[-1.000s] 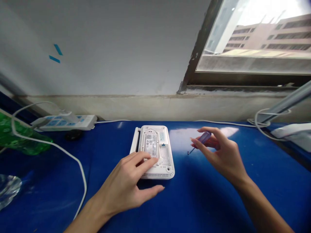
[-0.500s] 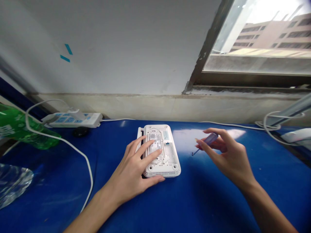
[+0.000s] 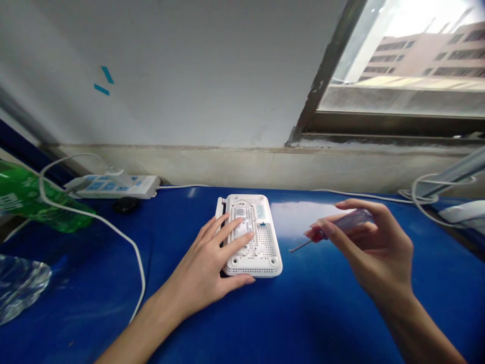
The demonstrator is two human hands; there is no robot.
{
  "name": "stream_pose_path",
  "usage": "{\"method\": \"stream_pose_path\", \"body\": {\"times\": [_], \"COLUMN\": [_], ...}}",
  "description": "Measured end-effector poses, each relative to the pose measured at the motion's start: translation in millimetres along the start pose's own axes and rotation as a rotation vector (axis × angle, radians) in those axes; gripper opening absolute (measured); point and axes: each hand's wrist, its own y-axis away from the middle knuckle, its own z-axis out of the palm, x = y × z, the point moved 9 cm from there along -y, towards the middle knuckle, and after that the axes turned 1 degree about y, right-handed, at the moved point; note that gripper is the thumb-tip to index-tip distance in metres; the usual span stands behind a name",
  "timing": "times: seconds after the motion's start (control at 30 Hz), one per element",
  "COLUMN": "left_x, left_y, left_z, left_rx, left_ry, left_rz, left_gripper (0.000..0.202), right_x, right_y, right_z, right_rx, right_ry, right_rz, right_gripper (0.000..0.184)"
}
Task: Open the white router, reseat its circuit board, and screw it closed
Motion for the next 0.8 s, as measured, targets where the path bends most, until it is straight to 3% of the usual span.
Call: {"method": "stream_pose_path", "body": {"times": [0.17, 0.37, 0.7, 0.8], "left_x": [0.9, 0.5, 0.7, 0.4], "left_y": [-0.3, -0.2, -0.5, -0.2], "left_z": [-0.3, 0.8, 0.9, 1.5], "left_rx": [-0.007, -0.016, -0.010, -0.009], "left_ry": [-0.012, -0.024, -0.018, -0.021], "left_rz": [-0.008, -0.009, -0.006, -0.003], "left_gripper": [0.073, 0.073, 0.073, 0.074], "right_x": [-6.0, 2.8, 11.6, 11.1], "right_y": [9.5, 13.9, 20.1, 27.4], "right_z": [17.1, 29.3, 38.8, 43.3], "right_rx": [-0.051, -0.109, -0.209, -0.243], "right_ry": [-0.102, -0.164, -0.090, -0.001], "right_rz": [0.025, 0.065, -0.039, -0.112], "right_gripper": [0.032, 0.031, 0.033, 0.044]}}
